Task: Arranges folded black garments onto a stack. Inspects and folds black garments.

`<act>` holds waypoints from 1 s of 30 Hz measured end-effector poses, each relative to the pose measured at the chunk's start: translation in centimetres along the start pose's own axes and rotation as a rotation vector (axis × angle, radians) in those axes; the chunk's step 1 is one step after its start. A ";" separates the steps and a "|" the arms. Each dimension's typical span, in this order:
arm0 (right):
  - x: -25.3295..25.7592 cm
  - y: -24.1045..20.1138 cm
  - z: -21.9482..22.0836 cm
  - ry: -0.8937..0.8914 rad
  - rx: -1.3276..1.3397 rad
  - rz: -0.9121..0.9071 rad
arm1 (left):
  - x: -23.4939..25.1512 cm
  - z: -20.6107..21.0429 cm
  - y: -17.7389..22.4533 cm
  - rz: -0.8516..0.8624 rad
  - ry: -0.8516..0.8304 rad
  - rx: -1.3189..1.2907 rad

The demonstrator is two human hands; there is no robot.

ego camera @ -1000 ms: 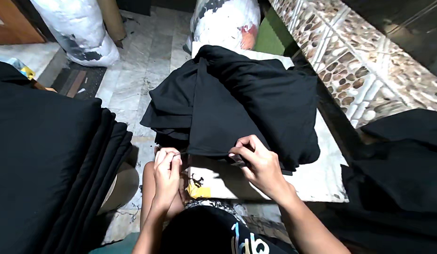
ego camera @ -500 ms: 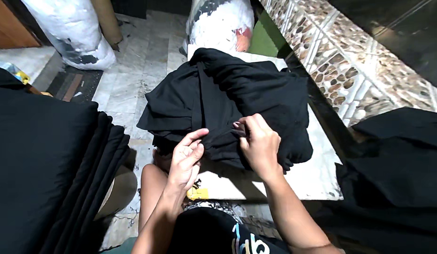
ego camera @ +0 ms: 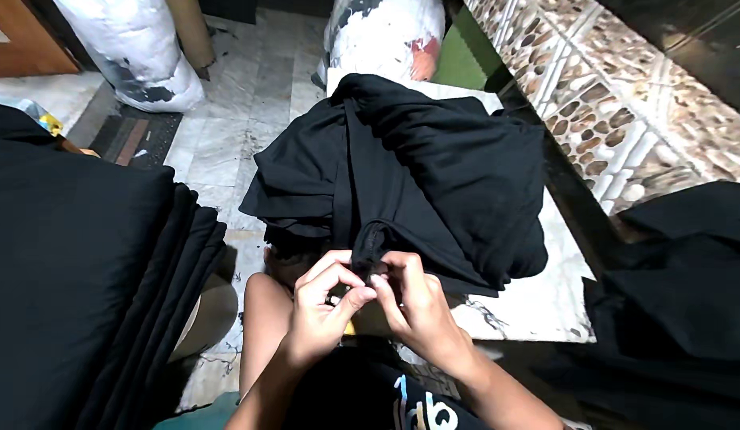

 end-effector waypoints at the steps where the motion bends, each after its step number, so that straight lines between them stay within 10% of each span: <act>1: 0.1 0.0 0.1 -0.003 -0.009 0.011 | 0.0 0.0 0.0 0.004 0.002 0.010; 14: -0.8 0.7 0.2 0.029 0.002 0.053 | 0.0 -1.3 -1.9 -0.094 0.247 -0.140; 23: 0.0 0.0 -0.2 0.041 -0.043 0.029 | -0.6 -0.3 -0.1 0.081 0.021 0.065; 30: 2.2 0.5 0.1 0.141 0.058 0.018 | -1.2 -0.6 -3.5 -0.317 0.106 0.153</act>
Point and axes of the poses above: each hand's wrist, its own x-axis towards the middle knuckle, its own z-axis out of the palm, y = z × x, the point moved 8 cm from there along x, towards the middle knuckle, and after that the axes turned 4 degrees about z, right-handed, at the moved point
